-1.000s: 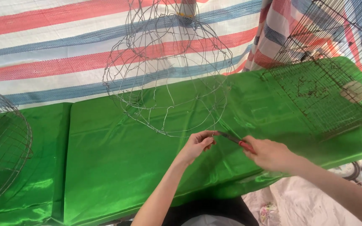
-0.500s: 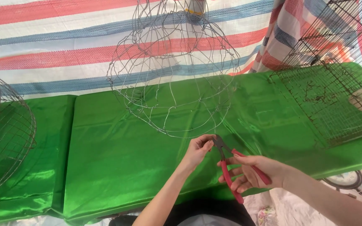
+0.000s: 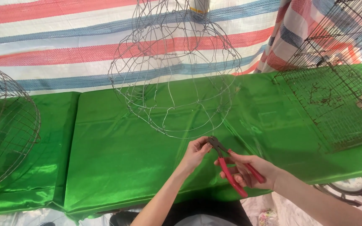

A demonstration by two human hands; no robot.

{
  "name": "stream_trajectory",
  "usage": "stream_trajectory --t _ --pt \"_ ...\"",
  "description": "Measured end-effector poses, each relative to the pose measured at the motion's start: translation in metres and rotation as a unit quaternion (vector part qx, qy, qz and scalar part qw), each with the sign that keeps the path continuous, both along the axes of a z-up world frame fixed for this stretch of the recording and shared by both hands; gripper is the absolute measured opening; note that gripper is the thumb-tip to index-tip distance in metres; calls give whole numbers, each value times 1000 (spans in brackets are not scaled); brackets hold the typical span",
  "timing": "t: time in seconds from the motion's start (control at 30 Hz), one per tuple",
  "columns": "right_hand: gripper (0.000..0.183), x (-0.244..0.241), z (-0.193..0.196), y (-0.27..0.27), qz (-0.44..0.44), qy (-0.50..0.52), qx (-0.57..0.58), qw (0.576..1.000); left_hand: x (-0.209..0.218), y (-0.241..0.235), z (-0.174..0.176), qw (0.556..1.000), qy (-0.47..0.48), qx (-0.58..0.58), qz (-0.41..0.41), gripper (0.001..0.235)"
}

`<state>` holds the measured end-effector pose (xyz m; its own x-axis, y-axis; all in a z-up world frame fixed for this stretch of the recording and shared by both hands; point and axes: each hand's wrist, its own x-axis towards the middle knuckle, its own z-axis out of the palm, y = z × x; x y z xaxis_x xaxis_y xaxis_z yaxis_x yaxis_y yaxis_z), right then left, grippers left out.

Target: Assembling a wire cage by manually twisting wire and using pliers to secure the joints.

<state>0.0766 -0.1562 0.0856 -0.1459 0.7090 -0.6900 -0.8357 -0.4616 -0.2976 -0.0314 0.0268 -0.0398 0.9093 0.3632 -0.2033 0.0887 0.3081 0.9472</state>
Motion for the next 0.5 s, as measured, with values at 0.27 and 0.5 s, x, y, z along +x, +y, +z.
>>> stream_trajectory --t 0.27,0.5 --pt "47 -6 -18 1 -27 21 20 999 -7 1 13 1000 29 -4 3 23" --pt "46 -20 9 9 -16 -6 -2 1000 -13 1 13 997 -65 39 -2 18"
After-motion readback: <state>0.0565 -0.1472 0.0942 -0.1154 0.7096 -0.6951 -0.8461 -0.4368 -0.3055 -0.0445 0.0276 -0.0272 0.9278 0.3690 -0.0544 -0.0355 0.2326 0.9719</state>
